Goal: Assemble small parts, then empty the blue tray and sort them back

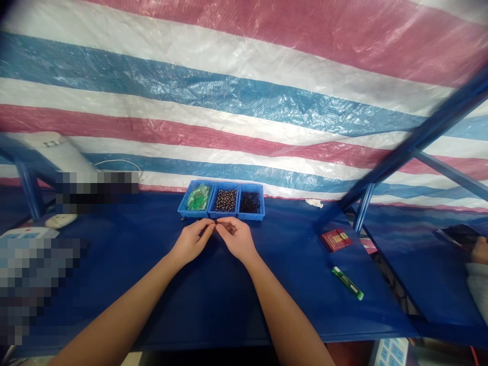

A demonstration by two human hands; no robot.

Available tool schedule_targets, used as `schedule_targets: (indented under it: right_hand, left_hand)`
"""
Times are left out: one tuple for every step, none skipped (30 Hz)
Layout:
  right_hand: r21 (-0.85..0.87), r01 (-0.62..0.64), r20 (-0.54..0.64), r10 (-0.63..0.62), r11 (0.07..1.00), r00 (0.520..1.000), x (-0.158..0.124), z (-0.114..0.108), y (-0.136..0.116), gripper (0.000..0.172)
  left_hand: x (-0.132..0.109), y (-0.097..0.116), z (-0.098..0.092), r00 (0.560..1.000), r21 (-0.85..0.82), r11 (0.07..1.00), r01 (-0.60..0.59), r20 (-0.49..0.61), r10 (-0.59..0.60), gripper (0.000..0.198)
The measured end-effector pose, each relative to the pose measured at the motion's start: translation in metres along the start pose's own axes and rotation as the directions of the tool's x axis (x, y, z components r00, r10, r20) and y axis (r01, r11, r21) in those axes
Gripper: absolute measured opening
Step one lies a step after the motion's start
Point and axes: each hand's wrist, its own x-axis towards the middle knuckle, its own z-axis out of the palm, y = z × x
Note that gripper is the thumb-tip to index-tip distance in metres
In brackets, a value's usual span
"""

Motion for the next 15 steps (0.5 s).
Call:
schedule_targets:
  right_hand:
    - [-0.007,0.012,0.005,-0.012,1.0,1.0,-0.0005,0.0002,-0.0003,0.029]
    - [-0.014,0.024,0.009,-0.024,1.0,1.0,-0.001,0.0003,-0.0004,0.028]
    - [-0.02,0.032,0.01,-0.032,0.999,0.999,-0.0013,0.0003,-0.0003,0.028]
    - [-0.024,0.036,0.008,-0.036,0.999,0.999,-0.0014,0.0002,-0.0001,0.027]
    - [-0.026,0.037,-0.001,-0.037,0.999,0.999,-0.0014,0.0,0.0003,0.026]
    - [-0.026,0.033,-0.013,-0.034,0.999,0.999,-0.0011,-0.0004,0.0008,0.026]
    - [-0.025,0.026,-0.024,-0.027,0.999,0.999,-0.0008,-0.0007,0.0013,0.027]
    - [-0.022,0.018,-0.034,-0.019,1.0,0.999,-0.0004,-0.001,0.0017,0.027]
    - [-0.019,0.011,-0.04,-0.011,1.0,0.999,0.0,-0.0013,0.0021,0.027]
    - [-0.014,0.004,-0.041,-0.004,1.0,0.999,0.0003,-0.0014,0.0022,0.028]
    - [-0.006,-0.001,-0.037,0.001,1.0,0.999,0.0003,-0.0013,0.0022,0.028]
    - [0.003,-0.003,-0.027,0.003,1.0,1.0,0.0002,-0.001,0.002,0.029]
    - [0.013,-0.002,-0.015,0.002,1.0,1.0,-0.0001,-0.0006,0.0017,0.029]
    - [0.02,0.001,-0.002,-0.001,1.0,1.0,-0.0006,-0.0001,0.0015,0.03]
    - [0.021,0.007,0.008,-0.007,1.0,1.0,-0.0011,0.0005,0.0013,0.031]
  left_hand:
    - [-0.0001,0.0,-0.0001,1.0,0.002,1.0,0.001,0.004,-0.001,0.024]
    - [-0.0002,0.0,0.0,1.0,0.003,1.0,0.004,0.009,-0.004,0.024]
    - [-0.0005,0.0001,0.0002,1.0,0.001,1.0,0.009,0.014,-0.009,0.024]
    - [-0.0008,0.0002,0.0005,1.0,-0.006,1.0,0.014,0.016,-0.014,0.023]
    - [-0.0012,0.0003,0.001,1.0,-0.019,1.0,0.019,0.015,-0.018,0.022]
    - [-0.0015,0.0004,0.0016,1.0,-0.035,0.999,0.024,0.011,-0.023,0.021]
    - [-0.0019,0.0004,0.0023,1.0,-0.049,0.998,0.028,0.004,-0.028,0.022]
    - [-0.0021,0.0005,0.0029,0.999,-0.059,0.998,0.032,-0.002,-0.033,0.023]
    - [-0.0023,0.0006,0.0033,0.999,-0.062,0.998,0.033,-0.005,-0.034,0.022]
    - [-0.0023,0.0008,0.0034,1.0,-0.059,0.998,0.03,-0.005,-0.031,0.02]
    - [-0.0021,0.001,0.0034,1.0,-0.054,0.998,0.023,-0.005,-0.024,0.019]
    - [-0.0019,0.0014,0.0031,1.0,-0.049,0.999,0.014,-0.004,-0.014,0.018]
    - [-0.0017,0.0017,0.0026,1.0,-0.047,0.999,0.005,-0.003,-0.005,0.018]
    - [-0.0014,0.0022,0.0021,1.0,-0.046,0.999,-0.001,-0.001,0.001,0.019]
    - [-0.0013,0.0026,0.0016,1.0,-0.046,0.999,-0.003,0.002,0.003,0.021]
